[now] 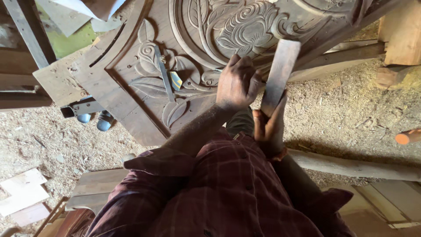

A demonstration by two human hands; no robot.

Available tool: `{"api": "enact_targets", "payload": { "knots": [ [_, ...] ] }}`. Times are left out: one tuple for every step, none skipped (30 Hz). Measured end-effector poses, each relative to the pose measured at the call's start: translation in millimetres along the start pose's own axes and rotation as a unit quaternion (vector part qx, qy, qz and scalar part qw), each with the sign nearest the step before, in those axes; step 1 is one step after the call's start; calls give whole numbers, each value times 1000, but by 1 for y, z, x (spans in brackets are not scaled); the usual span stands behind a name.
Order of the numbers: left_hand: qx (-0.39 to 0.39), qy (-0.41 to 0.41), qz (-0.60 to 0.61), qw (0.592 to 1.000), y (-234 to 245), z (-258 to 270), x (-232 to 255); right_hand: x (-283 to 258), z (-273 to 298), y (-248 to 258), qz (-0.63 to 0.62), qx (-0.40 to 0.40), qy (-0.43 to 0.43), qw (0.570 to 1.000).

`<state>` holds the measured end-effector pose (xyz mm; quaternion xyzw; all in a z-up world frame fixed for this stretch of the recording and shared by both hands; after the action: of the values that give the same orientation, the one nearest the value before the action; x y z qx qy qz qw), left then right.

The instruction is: The person carves a floral design into a large wooden panel using a chisel and a wooden mallet. They repeatedly strike the chisel to shape the wood and occasionally brush away sawdust with their hand.

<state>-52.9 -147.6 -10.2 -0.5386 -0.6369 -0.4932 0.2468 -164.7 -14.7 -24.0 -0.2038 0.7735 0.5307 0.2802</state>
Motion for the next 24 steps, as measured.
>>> {"api": "enact_targets", "payload": {
  "knots": [
    [5,15,-3,1000,0,0,-2,0,-1,1,5,-2,1,1000],
    [11,33,-8,999,3,1,-4,3,-3,6,-14,20,-29,999],
    [6,31,-9,999,2,1,-4,3,-5,10,-30,49,-49,997],
    [0,30,-12,999,1,2,-4,2,-5,16,-43,80,-55,994],
    [-7,30,-15,999,2,4,-4,-4,-6,14,-29,69,-36,997],
    [-1,24,-10,1000,3,4,-3,-9,-7,12,-9,50,-12,999],
    [5,17,-6,1000,4,3,-2,-13,-8,5,14,14,19,1000],
    [10,10,0,1000,6,2,-1,-19,-8,3,71,6,64,995],
    [8,16,5,1000,6,2,-2,-22,-7,-1,130,4,102,986],
    [8,23,9,1000,6,2,-3,-23,-5,-1,176,13,129,976],
    [8,30,14,999,5,2,-4,-17,-3,-1,158,22,110,981],
    [1,28,3,1000,5,3,-4,-12,1,-2,129,20,89,987],
    [-6,25,-8,1000,4,4,-5,-5,6,-6,81,2,56,995],
    [-15,18,-16,1000,1,3,-4,4,11,-10,36,-12,22,999],
    [-6,18,-7,1000,3,3,-3,12,16,-13,-10,-27,-13,1000],
    [2,17,2,1000,5,3,-2,19,20,-17,-57,-41,-46,996],
    [10,15,12,1000,7,2,-1,20,22,-13,-67,-15,-32,997],
    [3,16,11,1000,6,2,-1,21,24,-10,-75,9,-17,997],
    [-4,16,11,1000,6,2,-1,21,25,-6,-84,33,-2,996],
    [-10,18,8,1000,7,3,-1,20,27,-8,-44,30,20,998],
    [-9,15,8,1000,9,4,0,18,28,-10,-5,27,42,999],
    [-9,8,10,1000,9,3,2,18,28,-10,36,27,65,997],
    [-9,2,12,1000,8,2,4,18,28,-9,77,27,87,993],
    [-4,10,10,1000,9,2,3,18,30,-10,118,26,108,987]
  ]
}}
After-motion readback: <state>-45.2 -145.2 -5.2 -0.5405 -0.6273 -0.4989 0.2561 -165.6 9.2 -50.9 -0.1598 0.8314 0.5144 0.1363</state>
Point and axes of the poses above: each hand's wrist, its own z-axis away from the middle knuckle, its own y-axis out of the back of the hand, x = y × z, the point moved 8 cm from there along -z, towards the middle knuckle, and after that the axes turned 9 degrees about x, right-handed, at the moved point
